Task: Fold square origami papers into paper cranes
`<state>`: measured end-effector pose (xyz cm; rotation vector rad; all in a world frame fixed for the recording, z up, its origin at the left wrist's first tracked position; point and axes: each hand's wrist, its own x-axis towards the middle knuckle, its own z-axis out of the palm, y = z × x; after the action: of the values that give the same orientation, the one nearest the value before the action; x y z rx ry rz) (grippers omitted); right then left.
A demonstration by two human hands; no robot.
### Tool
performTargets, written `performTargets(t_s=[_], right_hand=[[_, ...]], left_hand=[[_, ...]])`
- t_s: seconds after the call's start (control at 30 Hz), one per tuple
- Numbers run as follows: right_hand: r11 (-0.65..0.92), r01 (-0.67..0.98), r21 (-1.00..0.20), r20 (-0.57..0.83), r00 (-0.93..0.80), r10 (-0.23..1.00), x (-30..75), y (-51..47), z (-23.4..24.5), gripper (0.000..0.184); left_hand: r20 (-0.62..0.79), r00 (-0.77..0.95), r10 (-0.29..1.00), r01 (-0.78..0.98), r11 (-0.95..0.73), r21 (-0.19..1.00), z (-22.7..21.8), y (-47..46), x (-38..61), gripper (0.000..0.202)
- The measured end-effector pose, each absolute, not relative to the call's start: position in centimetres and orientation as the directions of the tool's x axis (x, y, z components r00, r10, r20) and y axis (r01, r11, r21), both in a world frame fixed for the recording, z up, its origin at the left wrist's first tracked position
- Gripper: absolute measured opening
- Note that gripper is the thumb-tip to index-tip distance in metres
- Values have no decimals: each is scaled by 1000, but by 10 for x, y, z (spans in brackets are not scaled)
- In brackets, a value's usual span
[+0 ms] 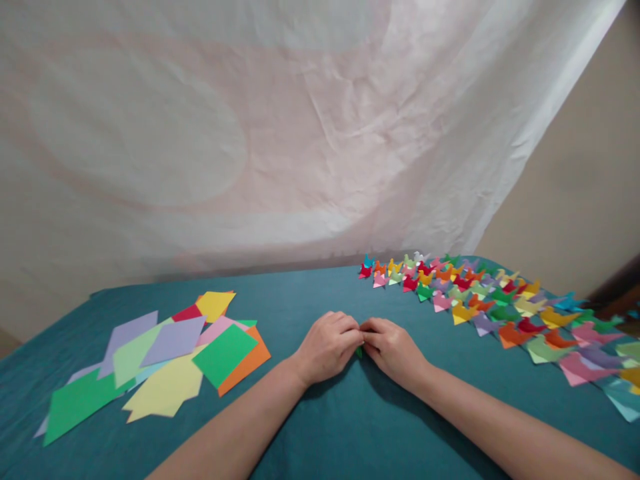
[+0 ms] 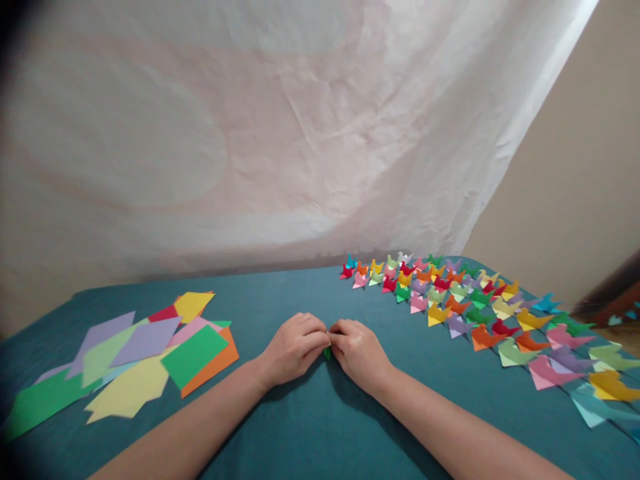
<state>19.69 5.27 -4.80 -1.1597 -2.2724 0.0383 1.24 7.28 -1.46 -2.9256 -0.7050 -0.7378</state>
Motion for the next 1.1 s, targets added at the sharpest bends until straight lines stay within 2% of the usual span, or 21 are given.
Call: performTargets(t_s=[0.33,0.97,1.1], right_hand=[[615,731,-296,465,-452,761,198,52,-47,21],[621,739,-261,490,-453,745,196,51,-46,21],[617,745,-253,495,-448,744,197,52,-47,20]], left_hand=[[429,757,493,467,-867,173,-20,78,6,18],[452,757,473,493,-866,81,-23,78,9,19],[451,739,500,516,-851,99,-23,79,7,16]])
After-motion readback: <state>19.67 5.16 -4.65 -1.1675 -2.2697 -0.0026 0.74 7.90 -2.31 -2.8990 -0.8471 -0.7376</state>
